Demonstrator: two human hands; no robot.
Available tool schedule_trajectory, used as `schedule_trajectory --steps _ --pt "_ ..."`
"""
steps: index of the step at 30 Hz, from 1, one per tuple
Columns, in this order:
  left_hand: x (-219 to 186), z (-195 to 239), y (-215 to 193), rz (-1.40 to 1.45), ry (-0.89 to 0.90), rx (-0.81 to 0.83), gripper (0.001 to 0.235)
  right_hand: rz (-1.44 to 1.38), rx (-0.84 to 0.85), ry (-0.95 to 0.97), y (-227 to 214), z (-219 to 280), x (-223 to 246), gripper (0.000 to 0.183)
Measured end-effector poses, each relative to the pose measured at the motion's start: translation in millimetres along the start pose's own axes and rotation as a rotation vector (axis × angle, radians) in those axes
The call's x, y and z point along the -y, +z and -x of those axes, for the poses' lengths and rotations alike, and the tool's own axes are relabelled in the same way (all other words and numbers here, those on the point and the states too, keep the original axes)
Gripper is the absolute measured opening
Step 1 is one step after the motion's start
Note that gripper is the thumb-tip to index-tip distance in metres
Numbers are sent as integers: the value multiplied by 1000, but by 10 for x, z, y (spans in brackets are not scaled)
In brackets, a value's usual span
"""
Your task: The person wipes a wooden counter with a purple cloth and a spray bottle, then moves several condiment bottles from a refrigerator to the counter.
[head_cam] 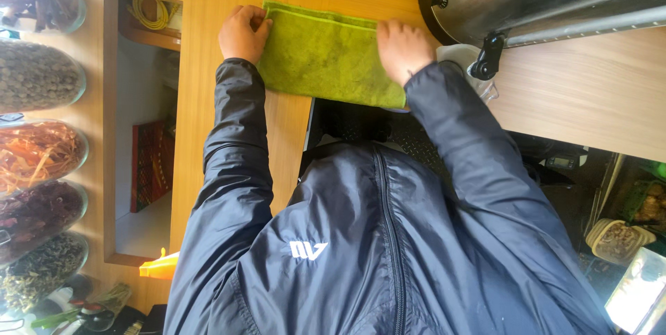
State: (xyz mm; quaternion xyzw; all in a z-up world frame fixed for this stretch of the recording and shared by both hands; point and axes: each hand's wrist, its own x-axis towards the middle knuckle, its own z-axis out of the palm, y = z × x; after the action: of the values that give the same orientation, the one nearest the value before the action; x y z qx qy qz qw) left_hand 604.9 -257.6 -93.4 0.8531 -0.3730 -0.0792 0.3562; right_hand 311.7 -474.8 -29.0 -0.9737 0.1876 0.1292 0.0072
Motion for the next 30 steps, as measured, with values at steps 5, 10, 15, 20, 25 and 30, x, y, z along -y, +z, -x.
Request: schedule_trajectory --steps 5,10,15,20,25,30 --pt "-16 13 -22 55 -18 -30 14 82 86 151 375 -413 -286 25" --pt "-43 40 -40 90 -34 -41 15 60 84 101 503 -467 -476 22" --pt "-57 34 -62 150 -59 -24 14 -7 39 127 387 -431 -470 23" --pt "-95 31 -66 192 -105 2 14 -41 190 67 105 -380 -413 27" --pt "-84 48 -46 259 -127 -20 17 -62 189 150 30 -404 -344 29" --pt "-120 16 -32 155 -142 -38 17 22 125 160 259 -451 -498 27"
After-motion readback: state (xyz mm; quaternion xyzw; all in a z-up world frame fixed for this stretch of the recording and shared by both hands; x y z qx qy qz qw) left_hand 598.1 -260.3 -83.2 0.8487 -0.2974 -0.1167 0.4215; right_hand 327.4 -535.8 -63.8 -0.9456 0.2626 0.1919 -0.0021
